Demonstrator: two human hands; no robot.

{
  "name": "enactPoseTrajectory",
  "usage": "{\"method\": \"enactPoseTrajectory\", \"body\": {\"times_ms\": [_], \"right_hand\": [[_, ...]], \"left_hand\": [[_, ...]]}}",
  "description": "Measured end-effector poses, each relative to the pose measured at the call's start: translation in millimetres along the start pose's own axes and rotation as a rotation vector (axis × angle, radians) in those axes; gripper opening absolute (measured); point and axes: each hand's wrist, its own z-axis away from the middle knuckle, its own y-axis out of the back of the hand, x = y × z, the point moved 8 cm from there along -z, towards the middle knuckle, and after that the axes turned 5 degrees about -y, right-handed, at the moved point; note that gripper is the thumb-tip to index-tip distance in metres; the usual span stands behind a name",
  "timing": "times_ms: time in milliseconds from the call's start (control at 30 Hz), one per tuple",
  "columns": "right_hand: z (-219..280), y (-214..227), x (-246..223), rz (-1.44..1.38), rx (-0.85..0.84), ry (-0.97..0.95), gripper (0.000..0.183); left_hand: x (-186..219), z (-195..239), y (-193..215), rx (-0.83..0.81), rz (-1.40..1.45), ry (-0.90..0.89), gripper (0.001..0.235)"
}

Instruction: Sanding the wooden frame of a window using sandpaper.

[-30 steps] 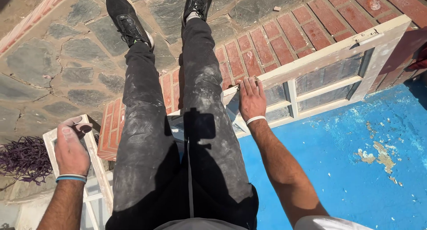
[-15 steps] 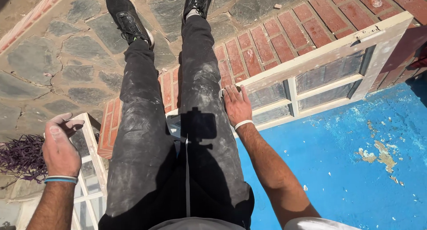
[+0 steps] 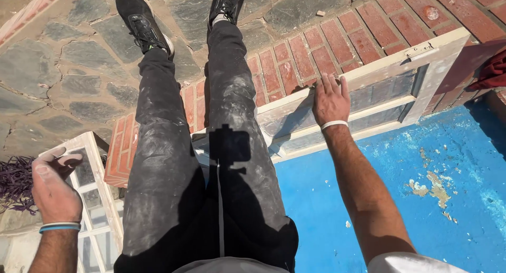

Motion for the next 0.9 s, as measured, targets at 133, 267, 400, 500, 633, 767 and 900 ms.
{"method": "enactPoseTrajectory", "body": {"times_ms": [133, 267, 400, 500, 633, 767, 900], "right_hand": [[-16, 37, 38, -0.109, 0.151, -0.201, 0.043], [8, -4, -107, -0.055, 0.094, 0.089, 0.053], [-12, 15, 32, -0.123, -0.030, -0.042, 0.046], [-26, 29, 57, -0.024, 0.139, -0.136, 0.047], [8, 13, -42, -0.080, 0.070, -0.029, 0.043], [-20, 46, 68, -0.037, 0.089, -0.141, 0.047], [-8, 48, 74, -0.041, 0.179, -0.237, 0.041]], "left_hand": [[11, -9, -16, 0.038, -0.034, 0.111, 0.053], [37, 2, -25, 0.010, -0.037, 0.071, 0.053], [32, 3, -31, 0.032, 0.026, 0.054, 0.052], [20, -3, -30, 0.034, -0.074, 0.161, 0.055], [17, 0, -29, -0.012, -0.105, 0.164, 0.056], [25, -14, -30, 0.004, 0.134, 0.074, 0.054], [9, -12, -30, -0.004, 0.085, 0.143, 0.055]]}}
